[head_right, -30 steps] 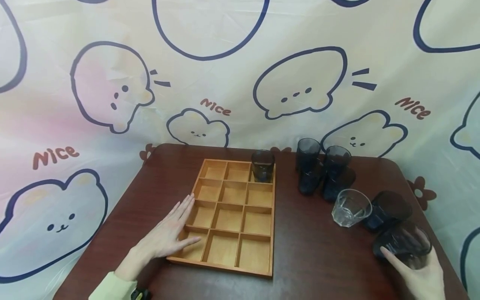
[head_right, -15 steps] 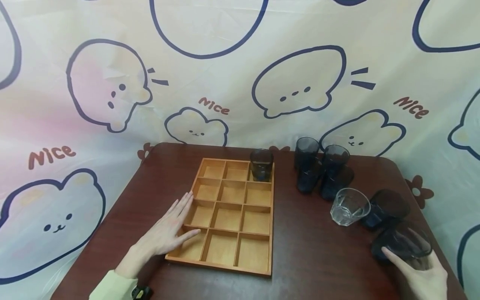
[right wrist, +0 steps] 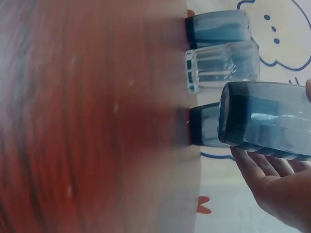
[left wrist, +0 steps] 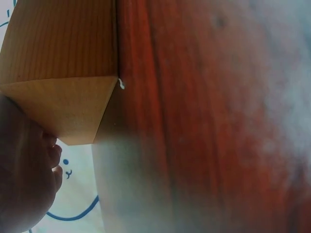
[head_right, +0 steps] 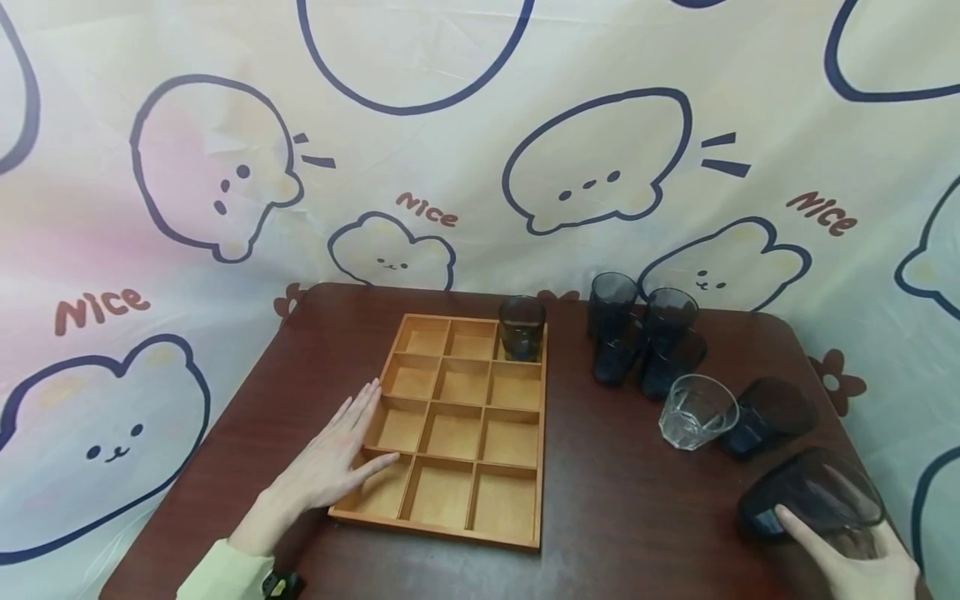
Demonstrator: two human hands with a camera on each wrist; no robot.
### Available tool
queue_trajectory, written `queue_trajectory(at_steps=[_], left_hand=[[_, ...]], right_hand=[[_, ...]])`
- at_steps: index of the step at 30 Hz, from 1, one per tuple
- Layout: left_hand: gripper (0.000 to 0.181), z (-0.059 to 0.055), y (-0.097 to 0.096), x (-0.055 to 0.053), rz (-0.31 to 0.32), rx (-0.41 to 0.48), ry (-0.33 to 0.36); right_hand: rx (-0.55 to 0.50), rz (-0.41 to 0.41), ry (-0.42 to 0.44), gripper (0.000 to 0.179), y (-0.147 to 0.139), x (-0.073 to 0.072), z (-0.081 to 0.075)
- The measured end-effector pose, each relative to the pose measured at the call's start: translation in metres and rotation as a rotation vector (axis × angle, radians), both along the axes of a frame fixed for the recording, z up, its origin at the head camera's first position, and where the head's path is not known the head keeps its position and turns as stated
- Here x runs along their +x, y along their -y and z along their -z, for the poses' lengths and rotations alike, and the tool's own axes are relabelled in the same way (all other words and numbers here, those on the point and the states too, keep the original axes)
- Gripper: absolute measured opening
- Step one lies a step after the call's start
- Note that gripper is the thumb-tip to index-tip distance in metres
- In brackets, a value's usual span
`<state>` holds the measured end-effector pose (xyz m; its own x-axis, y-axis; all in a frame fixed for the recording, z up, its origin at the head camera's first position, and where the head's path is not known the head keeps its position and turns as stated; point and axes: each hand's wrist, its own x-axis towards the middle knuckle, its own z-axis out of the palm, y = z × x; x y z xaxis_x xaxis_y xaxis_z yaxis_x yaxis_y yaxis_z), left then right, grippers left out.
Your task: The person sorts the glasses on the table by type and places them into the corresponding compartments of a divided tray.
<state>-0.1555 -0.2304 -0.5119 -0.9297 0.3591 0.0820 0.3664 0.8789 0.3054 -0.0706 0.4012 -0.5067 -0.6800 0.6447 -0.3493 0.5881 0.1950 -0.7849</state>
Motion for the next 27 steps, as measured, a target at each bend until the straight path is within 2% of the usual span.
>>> queue_trajectory(at_steps=[3,5,6,9,13,17,21,23,27], left_hand=[[0.107,0.000,0.000,0.000,-0.001,-0.004,-0.002],[0.107,0.000,0.000,0.000,-0.003,-0.006,-0.001],[0.107,0.000,0.000,0.000,-0.005,-0.007,0.001],[0.108,0.000,0.000,0.000,-0.007,-0.007,0.000],[0.109,0.001,-0.001,0.000,-0.007,-0.007,-0.007],[0.109,0.002,-0.001,0.000,-0.007,-0.014,-0.009],[0.109,0.003,-0.001,0.001,-0.007,-0.015,-0.012],[0.109,0.002,-0.001,0.001,-0.007,-0.018,-0.013],[0.109,0.002,-0.001,0.000,-0.007,-0.017,-0.012]], right_hand=[[-0.050,-0.022,-0.093,0.082,0.009,0.001,-0.007],[-0.087,-0.026,-0.215,0.080,0.013,0.001,-0.010],[-0.122,-0.002,-0.284,0.079,0.016,-0.001,-0.012],[-0.151,-0.043,-0.428,0.078,0.020,0.000,-0.016],[-0.170,-0.103,-0.534,0.077,0.030,0.001,-0.025],[-0.106,-0.159,-0.619,0.076,0.049,-0.002,-0.035],[0.127,-0.214,-0.616,0.072,0.071,-0.009,-0.042],[0.213,-0.215,-0.624,0.065,0.083,-0.014,-0.044],[0.225,-0.244,-0.711,0.061,0.104,-0.026,-0.046]])
